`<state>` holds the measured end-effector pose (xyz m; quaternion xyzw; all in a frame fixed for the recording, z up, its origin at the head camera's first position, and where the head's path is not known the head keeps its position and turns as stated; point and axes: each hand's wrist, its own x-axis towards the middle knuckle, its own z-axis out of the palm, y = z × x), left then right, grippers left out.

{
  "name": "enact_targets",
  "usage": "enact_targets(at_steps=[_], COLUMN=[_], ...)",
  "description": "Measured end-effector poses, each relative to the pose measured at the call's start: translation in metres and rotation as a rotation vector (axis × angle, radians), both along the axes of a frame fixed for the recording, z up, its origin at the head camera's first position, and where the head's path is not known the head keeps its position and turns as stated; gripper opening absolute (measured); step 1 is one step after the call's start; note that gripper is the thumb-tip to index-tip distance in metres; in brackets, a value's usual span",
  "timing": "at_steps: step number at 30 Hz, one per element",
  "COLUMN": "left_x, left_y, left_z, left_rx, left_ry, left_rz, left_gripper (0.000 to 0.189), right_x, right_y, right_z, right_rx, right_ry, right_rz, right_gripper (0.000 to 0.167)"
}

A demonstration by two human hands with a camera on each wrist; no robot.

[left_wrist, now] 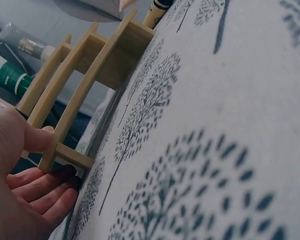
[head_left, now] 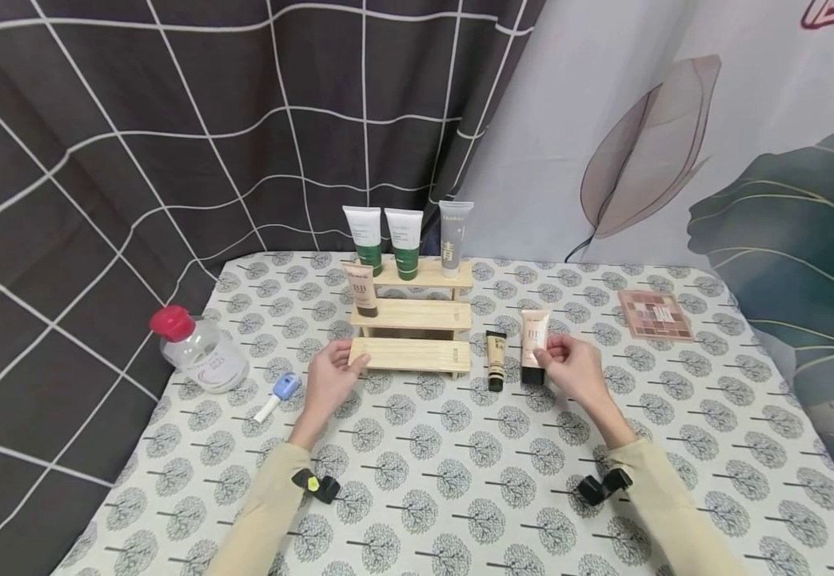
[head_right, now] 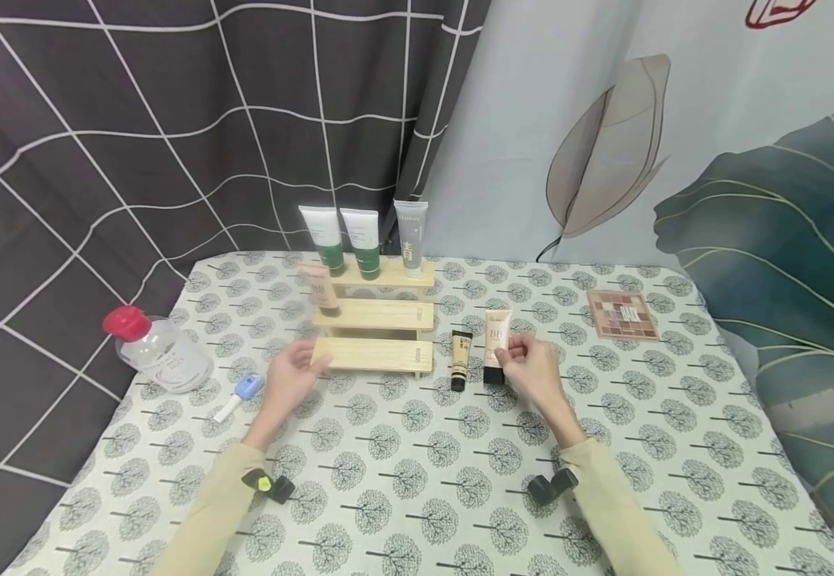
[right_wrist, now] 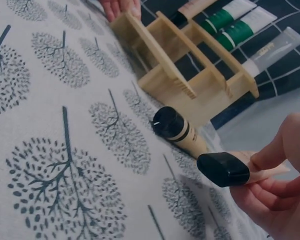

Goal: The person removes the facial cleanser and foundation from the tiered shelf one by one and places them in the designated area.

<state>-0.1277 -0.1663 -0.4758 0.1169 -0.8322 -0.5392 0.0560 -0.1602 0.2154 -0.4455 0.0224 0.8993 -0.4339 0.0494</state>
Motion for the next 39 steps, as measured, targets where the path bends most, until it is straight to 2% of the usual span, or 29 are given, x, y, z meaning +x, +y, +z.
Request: enact_targets(at_steps=[8,18,28,33,39], left_x=[-0.001,0.000,0.000,-0.001,-0.001], left_y=[0.001,0.001,0.000,0.000,0.000], left_z=[0.001,0.002,0.000,-0.001,-0.001], left_rx=[0.001,0.007,0.011,0.008,0.001], left_ry=[-0.002,-0.013,-0.019,-0.029,-0.026], left_rz=[0.007,0.009,0.006,0.001,0.006], left_gripper=[0.044,0.044,0.044,0.046,0.046], right_x=[0.001,0.003,0.006,0.005,0.000], right_y=[-0.001,0.000,0.003,0.003,-0.012], right_z=[-0.007,-0.009,-0.008,0.001,0.027], right_rx=[-0.015,0.142,0.209,0.235,0.166], right_ry=[-0.075,-0.037,0.016,0.106,0.202], right_rz=[0.006,0.002,-0.019,-0.019,0.005], right_gripper=[0.029,0.039,0.038,0.038,0.037])
